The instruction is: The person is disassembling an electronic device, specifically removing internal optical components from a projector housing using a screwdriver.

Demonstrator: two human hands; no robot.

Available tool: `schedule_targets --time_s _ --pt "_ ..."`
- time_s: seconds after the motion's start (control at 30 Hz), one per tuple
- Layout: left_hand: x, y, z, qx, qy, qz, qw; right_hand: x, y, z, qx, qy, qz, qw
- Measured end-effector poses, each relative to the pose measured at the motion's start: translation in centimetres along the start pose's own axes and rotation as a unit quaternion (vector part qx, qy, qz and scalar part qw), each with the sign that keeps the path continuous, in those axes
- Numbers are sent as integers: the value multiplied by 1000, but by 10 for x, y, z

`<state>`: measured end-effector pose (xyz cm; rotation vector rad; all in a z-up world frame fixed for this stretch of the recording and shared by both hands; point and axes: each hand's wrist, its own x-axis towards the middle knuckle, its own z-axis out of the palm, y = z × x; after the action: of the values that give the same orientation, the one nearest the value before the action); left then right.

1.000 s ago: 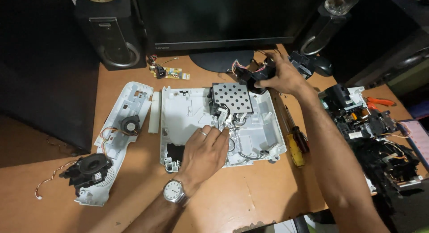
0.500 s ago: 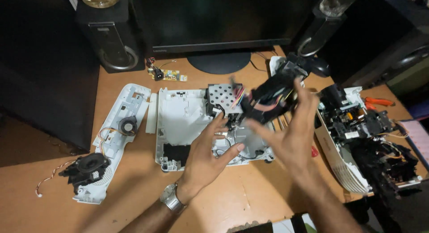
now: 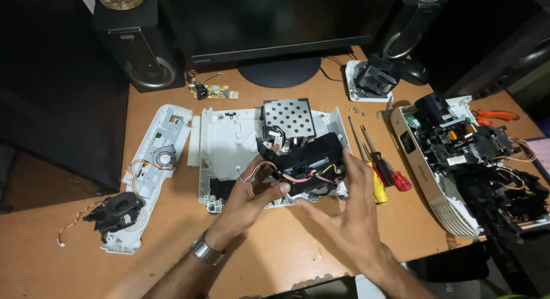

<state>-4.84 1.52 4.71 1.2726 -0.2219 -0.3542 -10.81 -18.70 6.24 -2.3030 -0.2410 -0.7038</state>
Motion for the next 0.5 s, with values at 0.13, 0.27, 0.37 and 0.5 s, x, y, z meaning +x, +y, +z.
schedule_targets --time_s 0.13,0.27,0.37,0.5 --pt "-4 11 2 20 4 13 1000 -2 5 -8 46 -3 11 999" --pt "-8 21 2 18 -51 11 998 11 18 -26 155 29 68 985" --pt "-13 23 1 65 -105 15 992 39 33 -42 136 19 123 983" --pt "-15 28 3 66 -140 -16 988 78 42 -47 58 -179 220 957"
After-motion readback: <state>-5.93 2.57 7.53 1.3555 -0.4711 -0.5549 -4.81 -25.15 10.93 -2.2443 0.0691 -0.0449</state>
